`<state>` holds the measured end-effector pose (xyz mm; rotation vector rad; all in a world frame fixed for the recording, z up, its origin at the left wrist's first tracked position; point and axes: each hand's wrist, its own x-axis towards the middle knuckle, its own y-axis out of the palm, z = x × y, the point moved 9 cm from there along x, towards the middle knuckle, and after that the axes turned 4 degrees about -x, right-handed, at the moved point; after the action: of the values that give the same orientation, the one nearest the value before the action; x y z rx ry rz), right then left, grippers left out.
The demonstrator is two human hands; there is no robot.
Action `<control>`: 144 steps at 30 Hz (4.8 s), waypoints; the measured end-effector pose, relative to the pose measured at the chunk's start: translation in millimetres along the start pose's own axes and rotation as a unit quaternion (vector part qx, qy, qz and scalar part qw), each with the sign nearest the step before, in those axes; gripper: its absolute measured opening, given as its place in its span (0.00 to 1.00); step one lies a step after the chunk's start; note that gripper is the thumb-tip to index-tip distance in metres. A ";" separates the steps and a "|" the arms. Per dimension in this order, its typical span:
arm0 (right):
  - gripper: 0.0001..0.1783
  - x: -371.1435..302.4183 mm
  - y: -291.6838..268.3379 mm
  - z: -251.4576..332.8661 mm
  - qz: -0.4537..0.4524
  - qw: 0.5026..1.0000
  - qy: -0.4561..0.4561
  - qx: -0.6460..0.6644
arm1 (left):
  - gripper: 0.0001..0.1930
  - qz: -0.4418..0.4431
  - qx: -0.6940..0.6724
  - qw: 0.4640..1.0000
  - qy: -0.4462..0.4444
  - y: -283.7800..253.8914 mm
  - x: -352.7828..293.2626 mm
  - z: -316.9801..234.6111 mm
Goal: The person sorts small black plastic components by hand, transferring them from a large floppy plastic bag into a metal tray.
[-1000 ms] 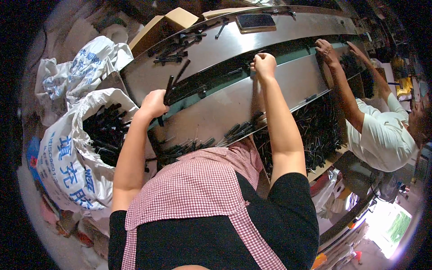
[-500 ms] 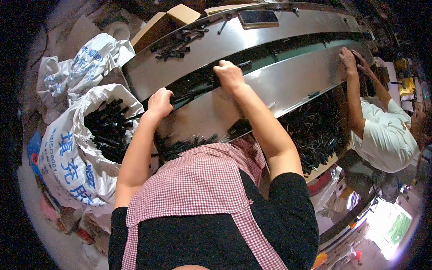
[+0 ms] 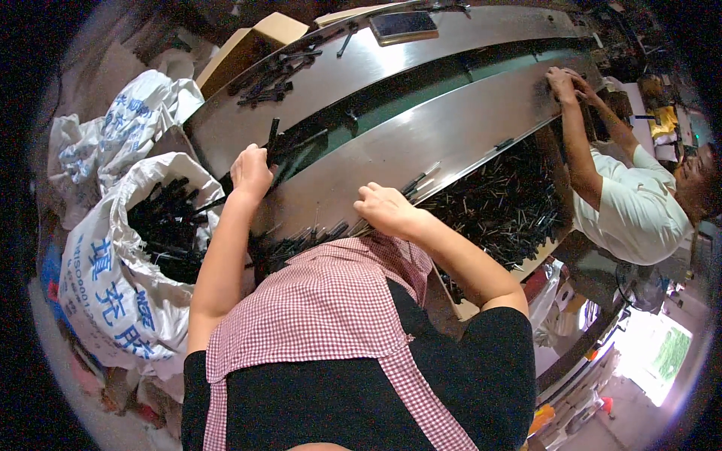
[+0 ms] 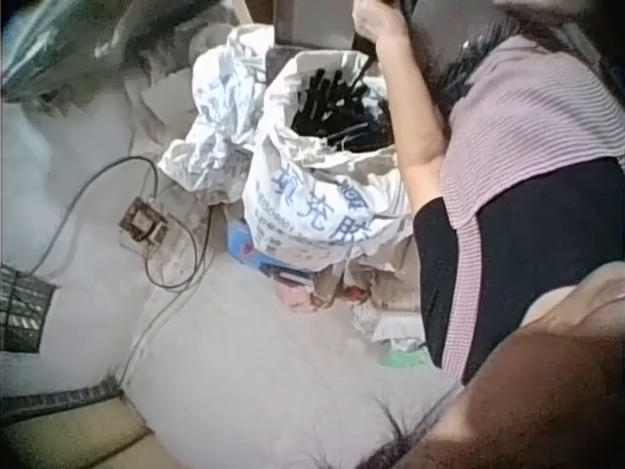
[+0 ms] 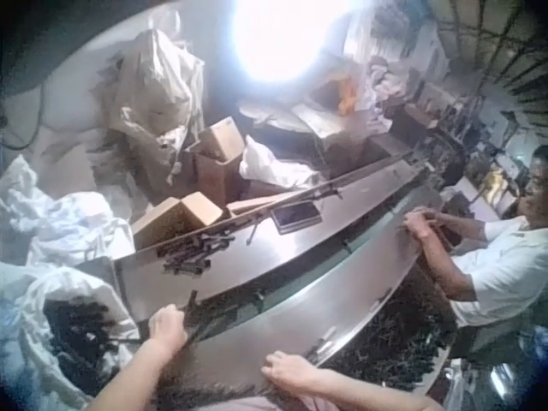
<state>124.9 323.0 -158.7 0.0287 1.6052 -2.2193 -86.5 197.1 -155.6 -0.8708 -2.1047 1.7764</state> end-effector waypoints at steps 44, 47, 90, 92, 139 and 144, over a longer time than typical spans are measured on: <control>0.08 10.5 -85.3 -91.8 -0.273 0.944 0.178 0.053 | 0.12 0.225 -0.450 0.864 0.002 36.4 42.7 -30.2; 0.06 55.1 -89.4 -95.2 -0.298 0.938 0.178 0.018 | 0.11 0.211 -0.468 0.858 -0.012 0.4 33.0 -31.4; 0.16 113.4 6.1 -117.5 -0.246 0.603 0.262 0.712 | 0.13 0.004 0.062 0.998 0.014 6.2 10.2 20.3; 0.15 81.8 -1.7 -120.3 -0.245 0.682 0.261 0.638 | 0.15 0.043 0.029 0.998 0.040 7.6 7.5 3.7; 0.02 82.5 -96.6 -108.9 -0.305 0.930 0.167 -0.122 | 0.06 -0.026 -0.085 0.992 0.084 -10.4 -0.6 7.9; 0.03 82.5 -84.0 -115.5 -0.338 0.925 0.159 -0.063 | 0.04 -0.011 0.017 0.999 0.050 21.3 1.4 -1.6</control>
<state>-3.2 425.5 -142.1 -0.2510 2.1875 -2.7095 -80.8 200.9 -175.9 -0.9050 -2.0080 1.7158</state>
